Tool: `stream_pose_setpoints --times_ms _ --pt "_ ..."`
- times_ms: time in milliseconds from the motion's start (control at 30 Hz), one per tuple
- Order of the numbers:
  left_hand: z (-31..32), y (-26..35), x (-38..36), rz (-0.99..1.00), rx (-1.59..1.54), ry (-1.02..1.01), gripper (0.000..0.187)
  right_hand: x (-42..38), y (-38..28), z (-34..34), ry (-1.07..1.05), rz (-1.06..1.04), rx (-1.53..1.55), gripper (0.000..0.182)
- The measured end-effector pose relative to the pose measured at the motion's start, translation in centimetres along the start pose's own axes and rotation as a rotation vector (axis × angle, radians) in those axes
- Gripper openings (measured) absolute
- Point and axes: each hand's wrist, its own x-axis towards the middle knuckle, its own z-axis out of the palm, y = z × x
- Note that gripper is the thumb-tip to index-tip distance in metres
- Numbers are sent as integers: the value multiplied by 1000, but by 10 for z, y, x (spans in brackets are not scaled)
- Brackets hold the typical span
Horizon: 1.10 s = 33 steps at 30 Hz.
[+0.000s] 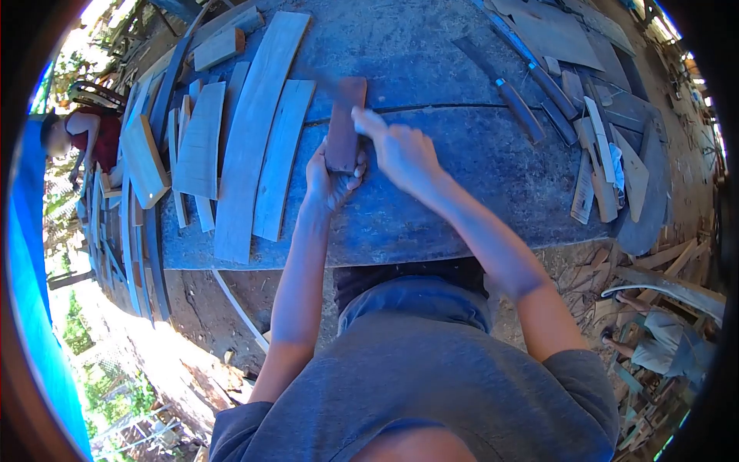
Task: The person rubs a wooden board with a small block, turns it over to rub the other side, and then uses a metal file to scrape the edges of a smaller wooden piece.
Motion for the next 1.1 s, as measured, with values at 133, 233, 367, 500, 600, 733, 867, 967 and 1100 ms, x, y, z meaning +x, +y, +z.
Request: stream_pose_setpoints --times_ms 133,233,367,500,600,733,867,967,1100 --pt "3 3 -2 -11 -3 14 49 63 34 7 107 86 95 44" --pt "7 1 -1 8 -47 23 50 50 47 10 182 35 223 35" --pt "3 -3 5 -16 57 24 48 20 54 19 325 76 681 38" --pt "37 -20 -3 243 192 -39 60 -9 28 -2 30 386 1005 45" --pt "59 -23 -8 407 282 58 57 -22 1 -12 5 498 1399 38" --pt "65 -25 -15 389 338 -12 56 -23 11 -6 -163 440 1772 32" --pt "55 -9 -38 389 395 -92 72 -11 27 -23 -118 352 1787 29" --pt "28 8 -50 78 -223 -395 98 4 48 -40 -178 232 1583 29" --pt "15 18 -56 -177 -596 -683 120 28 56 -60 -327 48 1360 32"
